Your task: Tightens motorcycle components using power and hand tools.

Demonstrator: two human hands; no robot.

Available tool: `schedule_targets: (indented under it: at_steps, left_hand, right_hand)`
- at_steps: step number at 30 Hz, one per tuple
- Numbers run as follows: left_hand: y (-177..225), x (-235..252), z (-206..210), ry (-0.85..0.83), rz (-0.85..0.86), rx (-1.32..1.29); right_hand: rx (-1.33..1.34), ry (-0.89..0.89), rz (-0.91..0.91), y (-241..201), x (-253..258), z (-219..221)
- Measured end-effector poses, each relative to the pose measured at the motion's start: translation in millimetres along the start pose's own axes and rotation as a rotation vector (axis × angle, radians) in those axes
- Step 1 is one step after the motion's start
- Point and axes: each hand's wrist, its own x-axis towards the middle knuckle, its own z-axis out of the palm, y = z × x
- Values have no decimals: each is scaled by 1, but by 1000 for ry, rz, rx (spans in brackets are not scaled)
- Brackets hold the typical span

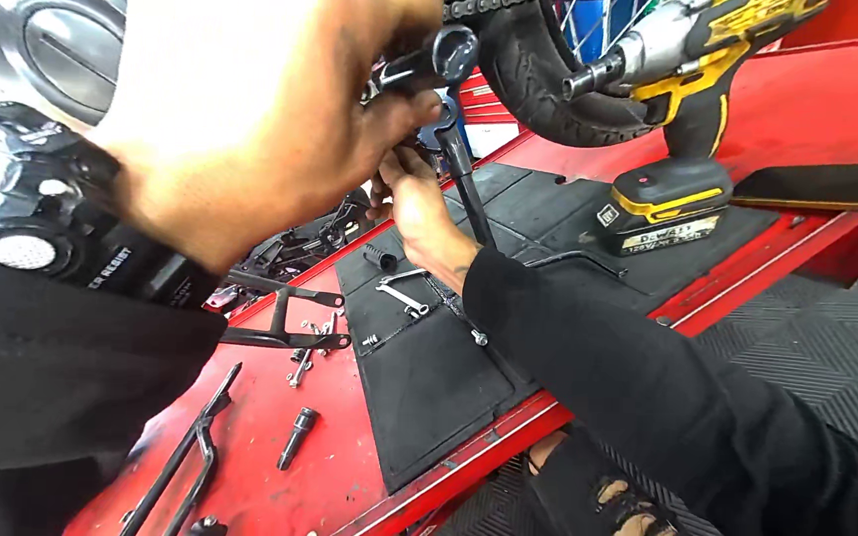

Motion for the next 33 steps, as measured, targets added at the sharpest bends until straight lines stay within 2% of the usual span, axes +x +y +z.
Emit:
schedule_targets:
  at_steps: [4,6,9,10,12,14,15,16,18,20,22,25,27,33]
  left_hand:
    - [-2,0,3,15,1,-52]
    - [-4,-1,3,18,14,-63]
    - [-5,2,3,32,77,-16]
    - [-4,4,1,30,95,23]
    - [-1,5,-6,47,133,109]
    - [2,3,-9,53,137,136]
    - [4,2,-10,41,125,134]
    - [6,2,-12,32,115,134]
    - [6,3,-13,17,99,121]
    - [4,4,-15,10,105,87]
    - [2,6,-15,-21,92,56]
    - [2,6,-14,-53,49,28]
    - [0,6,-14,-32,43,37]
    - [-1,6,-15,-72,-8,-46]
  right_hand:
    - [15,-23,13,1,2,0]
    - [14,-40,83,-4,-2,3]
    - [-278,-20,146,-38,-33,-9]
    - [-420,-5,95,-57,-52,-22]
    - [-710,118,-180,-98,-99,-63]
    - [-991,387,-502,-128,-121,-123]
    - [-1115,510,-557,-138,-114,-153]
    - [-1207,582,-538,-145,-102,-179]
    - [-1321,586,-396,-149,-72,-213]
    - [-1450,544,-285,-149,-48,-229]
    - [-1520,519,-285,-151,-35,-233]
    - [-1518,432,-259,-161,-35,-227]
    - [-1421,346,-202,-175,-50,-207]
    - [-843,50,144,-227,-124,-117]
